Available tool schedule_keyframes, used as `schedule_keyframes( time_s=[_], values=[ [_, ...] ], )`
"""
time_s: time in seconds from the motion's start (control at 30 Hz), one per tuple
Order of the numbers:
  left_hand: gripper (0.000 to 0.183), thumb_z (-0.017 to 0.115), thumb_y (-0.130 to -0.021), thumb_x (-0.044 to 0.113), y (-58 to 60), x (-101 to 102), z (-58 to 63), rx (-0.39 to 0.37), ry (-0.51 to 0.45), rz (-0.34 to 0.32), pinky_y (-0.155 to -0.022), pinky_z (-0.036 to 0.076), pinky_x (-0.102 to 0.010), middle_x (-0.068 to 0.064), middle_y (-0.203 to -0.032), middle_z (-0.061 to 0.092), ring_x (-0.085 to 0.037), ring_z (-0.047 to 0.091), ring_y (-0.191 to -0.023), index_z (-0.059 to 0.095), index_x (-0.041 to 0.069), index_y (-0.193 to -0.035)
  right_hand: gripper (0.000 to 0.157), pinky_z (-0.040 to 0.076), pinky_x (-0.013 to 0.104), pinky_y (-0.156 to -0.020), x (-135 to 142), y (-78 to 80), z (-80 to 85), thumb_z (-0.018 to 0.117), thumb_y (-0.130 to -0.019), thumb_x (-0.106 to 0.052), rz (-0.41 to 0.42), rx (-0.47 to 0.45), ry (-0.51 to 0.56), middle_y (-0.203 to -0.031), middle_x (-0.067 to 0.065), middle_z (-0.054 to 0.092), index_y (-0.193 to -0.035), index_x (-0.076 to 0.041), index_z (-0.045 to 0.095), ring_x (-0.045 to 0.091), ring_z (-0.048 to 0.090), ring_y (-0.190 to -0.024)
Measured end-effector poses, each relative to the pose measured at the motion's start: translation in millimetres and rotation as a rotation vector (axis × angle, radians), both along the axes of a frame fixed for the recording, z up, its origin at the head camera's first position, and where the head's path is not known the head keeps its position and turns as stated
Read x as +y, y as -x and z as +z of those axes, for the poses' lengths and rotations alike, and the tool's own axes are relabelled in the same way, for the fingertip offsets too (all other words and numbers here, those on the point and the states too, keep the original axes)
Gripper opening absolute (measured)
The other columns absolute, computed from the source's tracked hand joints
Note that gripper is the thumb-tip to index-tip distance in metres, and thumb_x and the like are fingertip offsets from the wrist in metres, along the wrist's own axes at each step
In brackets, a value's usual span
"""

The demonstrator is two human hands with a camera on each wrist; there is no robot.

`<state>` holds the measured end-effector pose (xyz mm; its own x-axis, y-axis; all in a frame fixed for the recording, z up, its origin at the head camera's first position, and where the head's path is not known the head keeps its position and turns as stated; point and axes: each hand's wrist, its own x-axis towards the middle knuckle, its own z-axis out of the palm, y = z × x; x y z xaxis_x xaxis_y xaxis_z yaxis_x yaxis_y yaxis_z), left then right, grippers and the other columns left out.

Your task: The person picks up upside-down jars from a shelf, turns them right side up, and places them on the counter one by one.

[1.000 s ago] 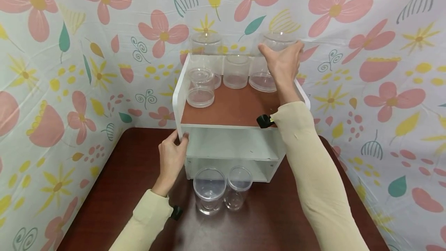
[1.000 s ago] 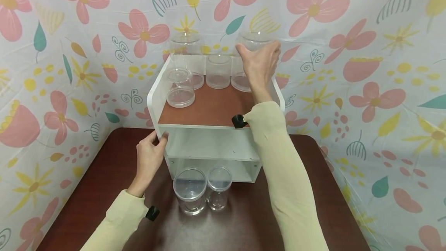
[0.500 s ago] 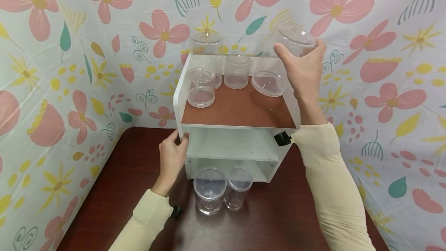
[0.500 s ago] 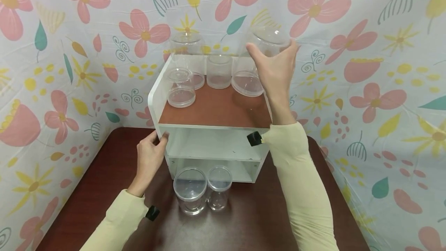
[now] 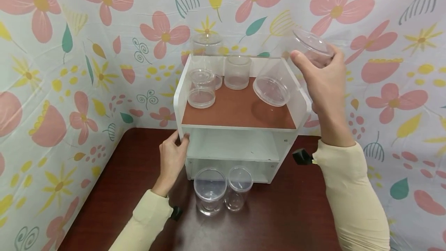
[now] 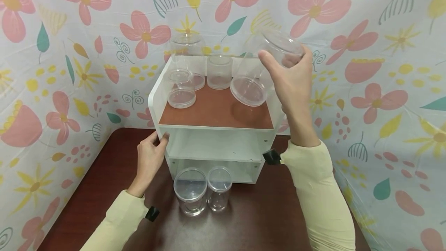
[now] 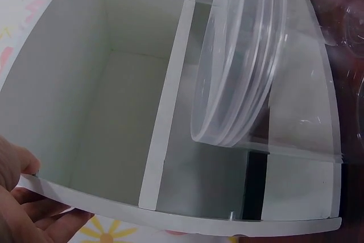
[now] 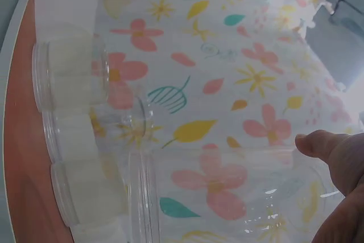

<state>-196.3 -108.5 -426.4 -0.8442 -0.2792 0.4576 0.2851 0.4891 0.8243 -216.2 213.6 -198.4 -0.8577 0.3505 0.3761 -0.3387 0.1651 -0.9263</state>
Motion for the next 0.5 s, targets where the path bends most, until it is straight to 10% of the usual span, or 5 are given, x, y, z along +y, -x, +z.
schedule_keyframes(
  time_s=[0.5],
  values=[
    [0.012,0.067,-0.101,0.018,0.5,-3,0.5,0.009,-0.008,-0.019,-0.046,0.035,-0.029,-0.003,-0.06,0.052,-0.018,0.047,-0.052,0.071,0.011,-0.093,0.086,0.038,0.031,-0.109,23,-38.0,-7.6,0.084,-0.087,-0.029,0.069,-0.076,0.033,-0.132,0.003,0.062,-0.156,-0.014,0.037,0.018,0.057,-0.116]
  ],
)
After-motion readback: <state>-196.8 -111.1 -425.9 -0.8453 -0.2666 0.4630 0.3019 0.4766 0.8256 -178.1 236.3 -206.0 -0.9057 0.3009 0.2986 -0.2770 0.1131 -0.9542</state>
